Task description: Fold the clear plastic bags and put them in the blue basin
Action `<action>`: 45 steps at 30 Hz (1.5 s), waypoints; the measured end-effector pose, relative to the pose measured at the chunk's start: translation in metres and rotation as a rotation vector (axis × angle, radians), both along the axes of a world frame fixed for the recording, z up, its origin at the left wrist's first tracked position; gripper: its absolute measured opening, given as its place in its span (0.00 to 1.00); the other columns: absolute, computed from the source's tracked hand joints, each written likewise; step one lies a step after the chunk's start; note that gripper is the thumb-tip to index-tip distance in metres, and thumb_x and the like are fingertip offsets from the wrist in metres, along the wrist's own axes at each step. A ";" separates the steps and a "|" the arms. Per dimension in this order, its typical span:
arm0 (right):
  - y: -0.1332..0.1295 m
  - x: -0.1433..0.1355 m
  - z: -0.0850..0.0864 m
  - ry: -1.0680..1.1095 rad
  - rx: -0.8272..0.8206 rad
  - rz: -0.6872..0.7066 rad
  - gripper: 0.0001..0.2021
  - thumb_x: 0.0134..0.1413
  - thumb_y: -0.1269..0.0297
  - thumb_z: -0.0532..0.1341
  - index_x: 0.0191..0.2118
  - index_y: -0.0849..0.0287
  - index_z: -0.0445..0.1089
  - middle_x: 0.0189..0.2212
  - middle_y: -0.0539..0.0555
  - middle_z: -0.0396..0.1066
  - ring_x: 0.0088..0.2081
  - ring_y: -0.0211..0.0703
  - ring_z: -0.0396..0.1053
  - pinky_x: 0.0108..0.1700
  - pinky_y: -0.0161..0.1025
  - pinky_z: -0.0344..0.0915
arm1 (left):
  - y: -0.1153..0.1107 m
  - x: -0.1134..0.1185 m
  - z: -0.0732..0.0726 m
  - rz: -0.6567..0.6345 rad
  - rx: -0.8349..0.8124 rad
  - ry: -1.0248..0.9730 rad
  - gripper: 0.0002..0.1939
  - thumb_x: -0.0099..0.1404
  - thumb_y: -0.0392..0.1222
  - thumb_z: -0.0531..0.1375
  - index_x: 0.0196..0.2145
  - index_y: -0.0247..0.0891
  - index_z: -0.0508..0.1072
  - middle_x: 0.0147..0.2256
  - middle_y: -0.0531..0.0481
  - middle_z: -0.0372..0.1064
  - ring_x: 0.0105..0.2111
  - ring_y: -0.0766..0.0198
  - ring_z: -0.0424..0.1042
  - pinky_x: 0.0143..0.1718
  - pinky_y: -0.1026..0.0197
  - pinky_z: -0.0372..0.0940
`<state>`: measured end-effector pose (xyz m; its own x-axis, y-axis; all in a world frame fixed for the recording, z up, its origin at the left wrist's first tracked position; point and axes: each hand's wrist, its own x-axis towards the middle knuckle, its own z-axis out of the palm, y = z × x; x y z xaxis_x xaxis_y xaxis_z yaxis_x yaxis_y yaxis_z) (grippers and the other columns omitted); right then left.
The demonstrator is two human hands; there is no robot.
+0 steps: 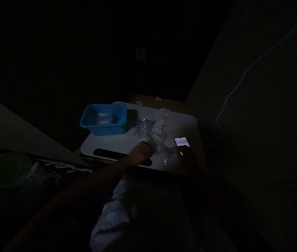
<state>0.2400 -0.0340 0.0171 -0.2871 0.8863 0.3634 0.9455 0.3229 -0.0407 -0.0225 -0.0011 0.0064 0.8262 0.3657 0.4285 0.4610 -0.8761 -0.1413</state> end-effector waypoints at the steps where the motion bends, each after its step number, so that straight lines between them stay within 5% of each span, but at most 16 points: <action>1: 0.000 -0.001 0.001 -0.019 0.002 -0.001 0.13 0.54 0.70 0.51 0.35 0.58 0.72 0.28 0.55 0.72 0.31 0.43 0.66 0.34 0.38 0.59 | -0.004 -0.004 -0.001 -0.026 -0.003 -0.020 0.09 0.66 0.37 0.51 0.32 0.36 0.70 0.34 0.47 0.69 0.39 0.62 0.64 0.43 0.56 0.56; 7: -0.008 0.004 -0.001 -0.032 0.015 0.123 0.12 0.50 0.72 0.51 0.33 0.58 0.73 0.30 0.55 0.71 0.35 0.44 0.64 0.39 0.40 0.57 | -0.013 -0.013 0.006 -0.168 -0.156 -0.078 0.13 0.64 0.44 0.51 0.32 0.35 0.71 0.36 0.45 0.70 0.41 0.59 0.65 0.46 0.54 0.58; 13: -0.017 0.016 -0.005 -0.073 -0.074 0.106 0.11 0.47 0.71 0.53 0.29 0.58 0.73 0.35 0.56 0.71 0.39 0.46 0.63 0.41 0.43 0.55 | 0.010 0.015 0.020 0.085 -0.340 -0.167 0.16 0.67 0.40 0.46 0.45 0.32 0.67 0.45 0.41 0.68 0.47 0.59 0.64 0.50 0.55 0.59; 17: -0.025 0.003 -0.001 -0.008 -0.022 0.069 0.15 0.45 0.72 0.52 0.38 0.58 0.71 0.41 0.56 0.69 0.45 0.48 0.62 0.46 0.45 0.52 | 0.024 0.041 0.017 0.012 -0.405 0.028 0.15 0.64 0.35 0.49 0.46 0.32 0.68 0.48 0.42 0.67 0.48 0.61 0.65 0.51 0.58 0.59; 21: -0.032 -0.025 -0.004 0.028 -0.011 0.174 0.17 0.51 0.66 0.52 0.46 0.62 0.67 0.46 0.59 0.67 0.48 0.48 0.60 0.45 0.43 0.53 | 0.023 0.048 0.010 0.004 -0.399 0.124 0.18 0.62 0.37 0.52 0.50 0.29 0.65 0.51 0.38 0.64 0.51 0.59 0.62 0.52 0.58 0.56; 28: -0.029 -0.031 -0.006 -0.069 -0.247 0.161 0.10 0.51 0.72 0.53 0.35 0.59 0.71 0.34 0.56 0.70 0.40 0.47 0.62 0.40 0.42 0.52 | 0.021 0.032 0.013 0.176 -0.389 0.233 0.28 0.63 0.50 0.51 0.57 0.33 0.57 0.58 0.37 0.51 0.58 0.52 0.52 0.54 0.47 0.48; 39: -0.013 0.001 -0.005 0.004 -0.143 0.055 0.11 0.51 0.71 0.51 0.33 0.59 0.71 0.31 0.56 0.70 0.34 0.46 0.63 0.38 0.41 0.56 | 0.060 -0.004 0.011 0.459 -0.363 0.245 0.34 0.59 0.54 0.54 0.59 0.37 0.54 0.60 0.38 0.47 0.58 0.45 0.49 0.52 0.42 0.47; 45: 0.003 0.006 -0.004 0.228 -0.123 0.089 0.11 0.50 0.73 0.49 0.33 0.58 0.68 0.32 0.54 0.67 0.34 0.43 0.64 0.36 0.37 0.61 | 0.062 -0.022 0.023 0.528 -0.281 0.071 0.30 0.57 0.48 0.55 0.56 0.34 0.58 0.54 0.37 0.57 0.52 0.46 0.56 0.50 0.45 0.51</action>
